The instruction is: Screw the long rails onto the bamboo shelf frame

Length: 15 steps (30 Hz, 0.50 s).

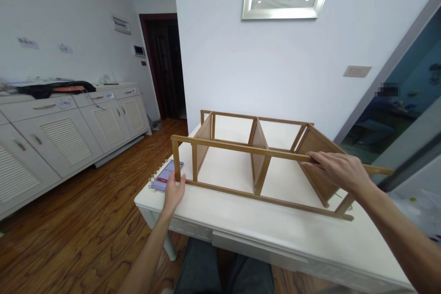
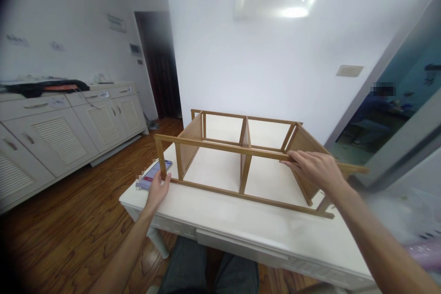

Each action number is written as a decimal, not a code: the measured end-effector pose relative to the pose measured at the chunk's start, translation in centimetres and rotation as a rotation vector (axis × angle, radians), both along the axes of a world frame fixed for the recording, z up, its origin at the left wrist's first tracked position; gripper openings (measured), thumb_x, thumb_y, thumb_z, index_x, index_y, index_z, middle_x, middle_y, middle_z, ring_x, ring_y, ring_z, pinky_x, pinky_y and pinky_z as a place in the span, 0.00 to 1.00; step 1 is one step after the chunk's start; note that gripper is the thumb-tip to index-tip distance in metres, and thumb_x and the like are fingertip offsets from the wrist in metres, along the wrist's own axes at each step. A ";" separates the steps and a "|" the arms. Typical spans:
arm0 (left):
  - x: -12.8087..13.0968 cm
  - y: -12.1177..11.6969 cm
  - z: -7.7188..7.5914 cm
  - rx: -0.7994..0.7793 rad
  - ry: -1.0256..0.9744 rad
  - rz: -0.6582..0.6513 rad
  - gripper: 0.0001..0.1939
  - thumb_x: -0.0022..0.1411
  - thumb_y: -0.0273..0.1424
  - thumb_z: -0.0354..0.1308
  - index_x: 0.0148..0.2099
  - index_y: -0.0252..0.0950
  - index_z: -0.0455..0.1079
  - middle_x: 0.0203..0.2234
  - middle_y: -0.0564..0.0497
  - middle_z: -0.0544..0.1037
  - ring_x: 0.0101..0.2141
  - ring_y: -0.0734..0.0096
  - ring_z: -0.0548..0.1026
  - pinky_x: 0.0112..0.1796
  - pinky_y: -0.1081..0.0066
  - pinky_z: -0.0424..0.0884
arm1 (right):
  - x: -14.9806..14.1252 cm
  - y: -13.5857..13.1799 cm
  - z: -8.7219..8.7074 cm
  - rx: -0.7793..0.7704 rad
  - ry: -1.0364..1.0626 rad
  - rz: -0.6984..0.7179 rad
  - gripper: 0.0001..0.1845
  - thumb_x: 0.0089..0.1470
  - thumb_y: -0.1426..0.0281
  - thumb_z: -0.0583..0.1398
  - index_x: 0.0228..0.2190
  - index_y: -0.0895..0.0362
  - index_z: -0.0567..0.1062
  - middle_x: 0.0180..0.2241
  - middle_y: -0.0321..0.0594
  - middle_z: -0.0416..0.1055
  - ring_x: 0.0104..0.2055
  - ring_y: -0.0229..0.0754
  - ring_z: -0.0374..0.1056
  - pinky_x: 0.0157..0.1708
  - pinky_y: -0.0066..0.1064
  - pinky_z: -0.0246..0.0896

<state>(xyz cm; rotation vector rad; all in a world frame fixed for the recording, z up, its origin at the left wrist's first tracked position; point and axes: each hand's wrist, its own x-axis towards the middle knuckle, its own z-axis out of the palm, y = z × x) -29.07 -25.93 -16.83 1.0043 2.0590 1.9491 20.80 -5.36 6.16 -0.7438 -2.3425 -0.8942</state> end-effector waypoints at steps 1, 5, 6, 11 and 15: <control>0.0 0.2 -0.2 -0.003 0.014 0.004 0.19 0.72 0.38 0.62 0.60 0.35 0.71 0.56 0.42 0.76 0.54 0.56 0.77 0.54 0.49 0.76 | 0.1 0.1 -0.4 -0.023 0.023 0.023 0.35 0.69 0.42 0.48 0.32 0.53 0.82 0.24 0.40 0.79 0.25 0.40 0.71 0.26 0.31 0.48; 0.2 1.1 -0.7 0.008 0.024 0.006 0.20 0.72 0.39 0.61 0.61 0.35 0.71 0.56 0.42 0.76 0.53 0.57 0.77 0.52 0.51 0.77 | 0.2 0.6 -1.8 -0.106 0.080 0.067 0.35 0.67 0.40 0.50 0.32 0.53 0.82 0.24 0.40 0.79 0.23 0.42 0.70 0.27 0.32 0.50; 0.3 1.2 -0.7 0.012 0.029 0.009 0.20 0.72 0.39 0.61 0.61 0.35 0.70 0.57 0.42 0.75 0.53 0.57 0.77 0.52 0.51 0.78 | 0.3 0.7 -2.0 -0.117 0.075 0.052 0.35 0.67 0.40 0.50 0.32 0.53 0.82 0.24 0.41 0.80 0.24 0.42 0.71 0.27 0.32 0.50; 0.3 1.6 -0.6 -0.007 0.060 0.029 0.20 0.72 0.39 0.61 0.61 0.35 0.70 0.57 0.42 0.75 0.52 0.57 0.78 0.52 0.52 0.78 | 0.2 0.7 -2.7 -0.127 0.066 -0.019 0.34 0.67 0.41 0.51 0.35 0.53 0.83 0.28 0.43 0.82 0.26 0.43 0.73 0.28 0.33 0.53; 0.4 1.6 -0.6 -0.057 0.101 0.052 0.22 0.72 0.39 0.61 0.63 0.36 0.69 0.59 0.41 0.74 0.56 0.54 0.76 0.55 0.48 0.75 | 0.1 0.5 -2.7 -0.102 0.074 -0.009 0.34 0.66 0.40 0.53 0.42 0.54 0.84 0.31 0.43 0.83 0.26 0.43 0.73 0.27 0.33 0.50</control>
